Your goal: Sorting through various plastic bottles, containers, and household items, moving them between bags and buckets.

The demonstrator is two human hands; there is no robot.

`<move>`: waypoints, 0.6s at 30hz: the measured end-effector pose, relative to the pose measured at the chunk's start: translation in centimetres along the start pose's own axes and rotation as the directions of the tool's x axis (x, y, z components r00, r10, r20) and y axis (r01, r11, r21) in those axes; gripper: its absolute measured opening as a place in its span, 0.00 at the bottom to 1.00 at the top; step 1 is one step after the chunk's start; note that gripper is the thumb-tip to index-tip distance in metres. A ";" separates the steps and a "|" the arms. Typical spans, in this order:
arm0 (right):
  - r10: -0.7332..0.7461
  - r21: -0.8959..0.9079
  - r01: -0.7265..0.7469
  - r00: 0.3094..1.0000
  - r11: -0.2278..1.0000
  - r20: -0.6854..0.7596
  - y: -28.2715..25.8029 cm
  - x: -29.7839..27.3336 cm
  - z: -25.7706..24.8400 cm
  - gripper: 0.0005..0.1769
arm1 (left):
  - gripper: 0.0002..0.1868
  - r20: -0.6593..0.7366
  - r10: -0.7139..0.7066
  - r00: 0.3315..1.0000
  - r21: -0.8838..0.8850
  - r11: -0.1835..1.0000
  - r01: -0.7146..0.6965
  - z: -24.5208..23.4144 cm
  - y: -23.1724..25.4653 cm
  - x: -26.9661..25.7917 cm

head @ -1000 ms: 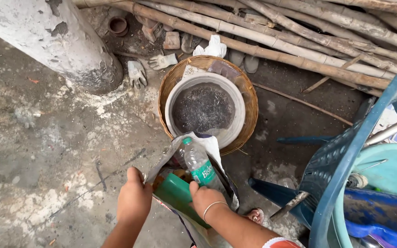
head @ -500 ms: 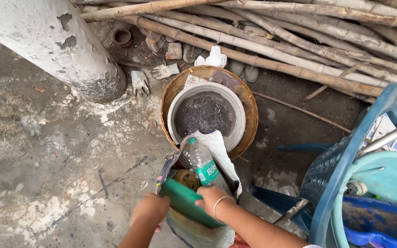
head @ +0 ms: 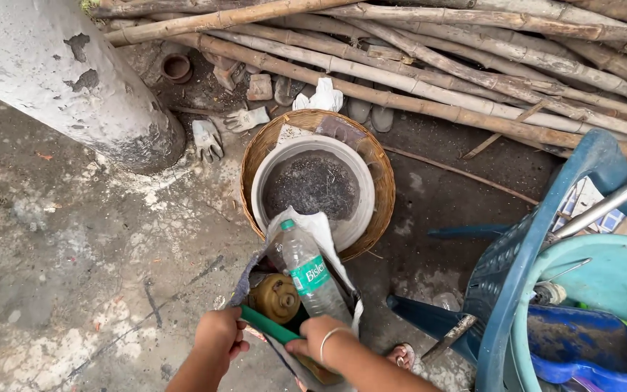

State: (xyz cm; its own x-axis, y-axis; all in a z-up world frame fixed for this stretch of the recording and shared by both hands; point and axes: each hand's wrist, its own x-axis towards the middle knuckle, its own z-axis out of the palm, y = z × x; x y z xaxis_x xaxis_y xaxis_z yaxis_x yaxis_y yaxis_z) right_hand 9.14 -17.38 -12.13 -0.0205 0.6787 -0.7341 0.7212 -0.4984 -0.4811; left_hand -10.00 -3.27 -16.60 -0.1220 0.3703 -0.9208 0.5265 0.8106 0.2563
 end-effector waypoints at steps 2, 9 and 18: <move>0.046 -0.008 -0.046 0.999 0.999 0.002 0.4 -0.2 -2.0 0.28 | 0.19 -0.019 0.008 1.000 0.005 1.000 -0.008 0.1 1.8 -2.1; 0.186 0.231 -0.121 0.940 0.965 -0.284 4.3 1.1 -5.7 0.19 | 0.23 -0.162 0.374 0.913 0.659 0.730 -0.182 2.5 7.3 -7.7; 0.197 0.713 0.284 0.837 0.641 -0.510 3.8 -3.2 -10.2 0.08 | 0.18 -0.023 0.921 0.390 0.602 0.324 -0.730 9.9 12.9 -16.4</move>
State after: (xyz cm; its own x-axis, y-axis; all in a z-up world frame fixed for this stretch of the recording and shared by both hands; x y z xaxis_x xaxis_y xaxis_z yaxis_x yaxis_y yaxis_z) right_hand 19.02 -15.99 -6.70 0.4777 0.7453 -0.4651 -0.0376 -0.5116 -0.8584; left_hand 7.10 -3.37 -1.09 0.4176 0.9011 -0.1164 0.7660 -0.2802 0.5786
